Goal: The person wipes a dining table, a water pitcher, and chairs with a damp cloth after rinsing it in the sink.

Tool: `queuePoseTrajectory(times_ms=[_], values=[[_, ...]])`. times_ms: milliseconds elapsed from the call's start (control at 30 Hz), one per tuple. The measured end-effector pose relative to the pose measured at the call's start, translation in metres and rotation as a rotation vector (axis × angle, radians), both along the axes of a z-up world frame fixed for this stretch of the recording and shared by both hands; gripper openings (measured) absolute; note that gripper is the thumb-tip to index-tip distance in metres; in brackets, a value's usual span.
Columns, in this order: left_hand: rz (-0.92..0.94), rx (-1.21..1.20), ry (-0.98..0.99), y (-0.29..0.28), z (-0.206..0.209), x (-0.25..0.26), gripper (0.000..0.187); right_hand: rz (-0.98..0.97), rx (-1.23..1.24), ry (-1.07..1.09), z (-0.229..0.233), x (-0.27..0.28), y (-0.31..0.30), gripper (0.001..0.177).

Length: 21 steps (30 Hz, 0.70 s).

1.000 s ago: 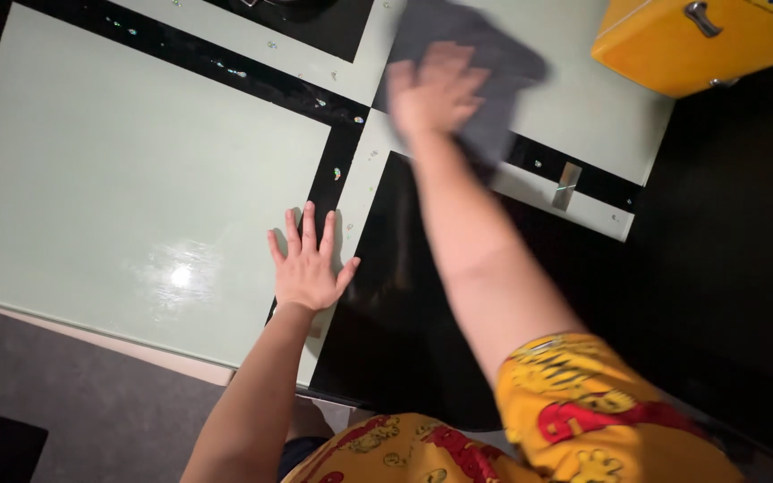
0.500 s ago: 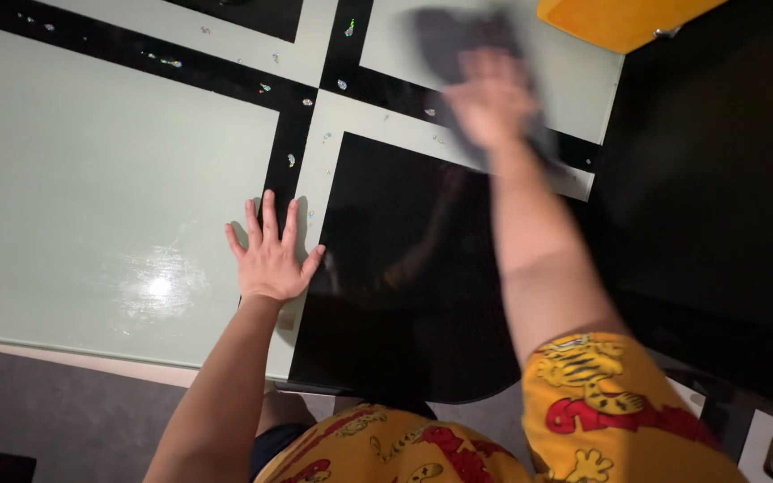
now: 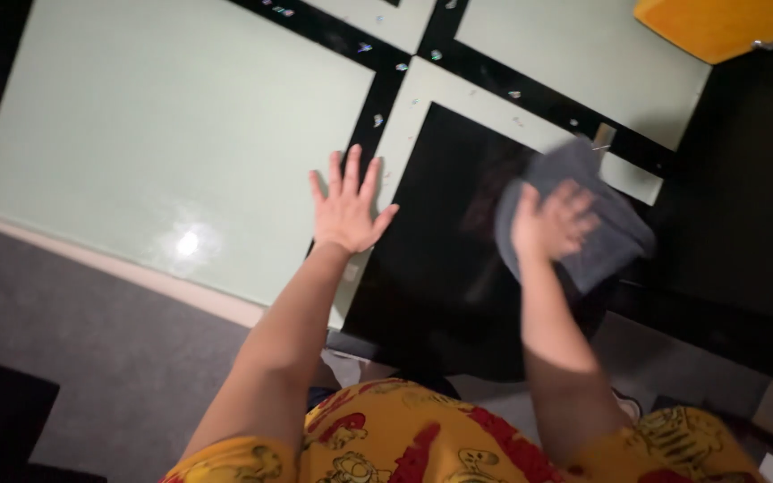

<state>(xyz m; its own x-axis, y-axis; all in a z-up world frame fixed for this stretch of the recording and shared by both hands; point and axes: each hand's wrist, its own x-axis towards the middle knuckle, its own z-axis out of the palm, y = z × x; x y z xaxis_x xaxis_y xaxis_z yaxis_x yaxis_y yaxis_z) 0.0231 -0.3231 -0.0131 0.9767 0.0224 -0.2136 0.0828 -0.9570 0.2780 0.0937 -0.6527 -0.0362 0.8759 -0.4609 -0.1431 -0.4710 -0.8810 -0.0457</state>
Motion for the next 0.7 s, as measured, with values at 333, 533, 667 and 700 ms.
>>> queuePoseTrajectory(times_ms=[333,533,667,700], values=[[0.273,-0.179,-0.254,0.042,0.005,-0.086,0.094,0.792,0.153,-0.019,0.033,0.030,0.340,0.079],[0.535,-0.170,-0.320,0.106,0.002,-0.146,0.095,1.680,0.250,-0.072,0.040,-0.072,0.321,0.082],[0.584,-0.050,-0.194,0.135,-0.007,-0.169,0.086,1.381,0.135,0.153,0.089,-0.078,0.208,0.076],[0.605,-0.028,-0.131,0.140,-0.008,-0.172,0.084,1.134,-0.003,0.239,0.095,-0.075,0.178,0.083]])
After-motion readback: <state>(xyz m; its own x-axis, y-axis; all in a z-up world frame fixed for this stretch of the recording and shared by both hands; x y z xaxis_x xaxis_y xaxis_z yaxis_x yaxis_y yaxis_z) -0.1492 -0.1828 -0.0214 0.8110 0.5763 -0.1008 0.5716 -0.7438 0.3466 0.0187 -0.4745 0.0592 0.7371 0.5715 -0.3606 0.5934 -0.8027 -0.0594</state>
